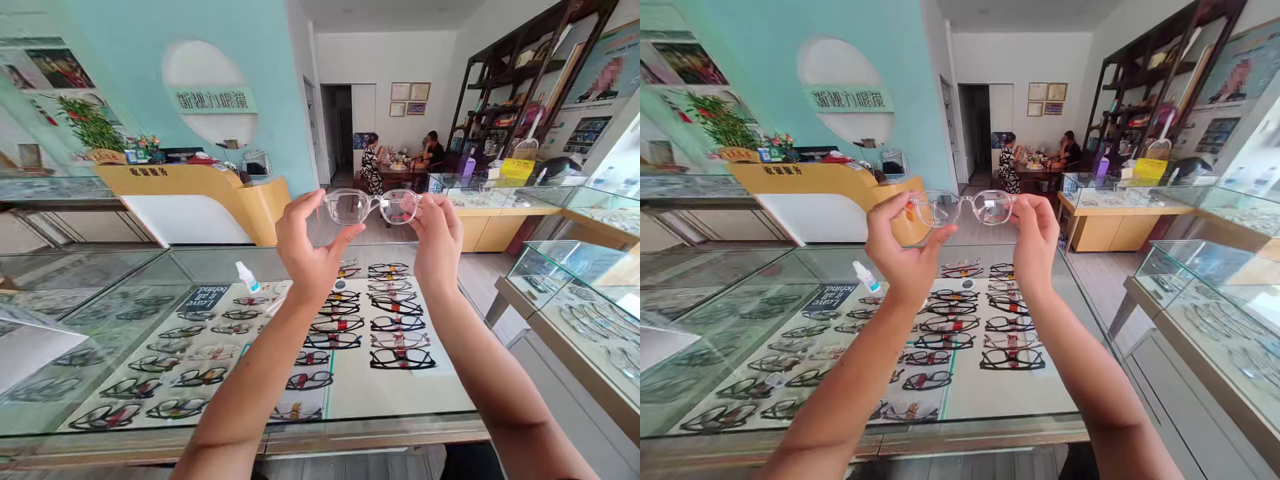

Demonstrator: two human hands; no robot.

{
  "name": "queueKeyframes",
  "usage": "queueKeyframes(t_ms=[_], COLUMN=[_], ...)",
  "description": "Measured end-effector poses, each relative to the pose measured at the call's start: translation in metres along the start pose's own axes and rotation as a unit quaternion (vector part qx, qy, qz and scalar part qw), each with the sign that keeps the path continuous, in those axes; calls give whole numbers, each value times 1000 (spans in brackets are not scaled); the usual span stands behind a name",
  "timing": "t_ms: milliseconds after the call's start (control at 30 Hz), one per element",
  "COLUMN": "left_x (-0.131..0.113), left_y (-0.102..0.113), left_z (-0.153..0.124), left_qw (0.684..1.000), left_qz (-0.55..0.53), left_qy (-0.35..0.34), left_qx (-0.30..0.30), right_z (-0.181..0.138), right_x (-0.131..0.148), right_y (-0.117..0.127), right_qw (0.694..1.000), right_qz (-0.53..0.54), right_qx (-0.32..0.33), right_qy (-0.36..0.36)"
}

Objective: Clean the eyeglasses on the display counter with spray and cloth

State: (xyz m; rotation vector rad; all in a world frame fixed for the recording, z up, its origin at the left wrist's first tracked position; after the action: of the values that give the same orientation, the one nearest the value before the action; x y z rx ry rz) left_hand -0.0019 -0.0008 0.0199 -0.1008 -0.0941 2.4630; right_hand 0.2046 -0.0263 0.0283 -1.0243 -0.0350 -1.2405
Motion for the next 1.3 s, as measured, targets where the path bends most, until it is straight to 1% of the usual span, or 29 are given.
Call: queueKeyframes(t_ms=[167,267,367,433,500,633,767,867,933,1000,1167,1300], left_x=[14,19,23,26,28,29,26,24,24,24,23,25], left_y=[-14,-21,-27,-30,-32,-31,-31,-32,-33,-34,-35,-33], left_z=[-5,-8,-10,-12,-13,-14,-15,-16,-17,-17,-18,-16], left_qw=[998,995,992,990,988,988,989,986,983,981,983,985], left_qz=[-52,-89,-117,-138,-153,-154,-146,-164,-178,-188,-177,-165], left_qy=[32,42,36,24,12,1,9,13,13,12,7,5], left_qx=[23,27,22,10,-5,-14,18,32,37,43,56,59], right_z=[-1,-3,-7,-11,-14,-15,-12,-11,-12,-14,-18,-11], right_x=[-6,-6,-3,-1,-1,-3,-5,-5,-3,-1,-2,3], right_y=[3,3,0,-2,-4,-3,1,1,-1,-2,-5,-2], right_qw=[1000,997,988,974,961,960,952,963,969,969,961,959], right_qz=[-27,-60,-99,-138,-173,-187,-221,-177,-135,-117,-148,-160], right_qx=[6,11,31,44,52,75,103,123,129,132,128,127], right_qy=[15,41,114,176,209,197,183,164,163,173,197,195])
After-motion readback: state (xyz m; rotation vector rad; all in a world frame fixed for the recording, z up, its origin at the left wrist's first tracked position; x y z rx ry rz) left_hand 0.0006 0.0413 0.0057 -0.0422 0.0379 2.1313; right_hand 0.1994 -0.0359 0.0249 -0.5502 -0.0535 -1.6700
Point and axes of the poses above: each hand's wrist, its own z-axis towards the middle knuckle, its own y-axis out of the back of the hand, x = y × z, the point moved 2 cm from there along z, towards the middle knuckle, and after that the axes turned 14 degrees about z, right-handed, at the moved point
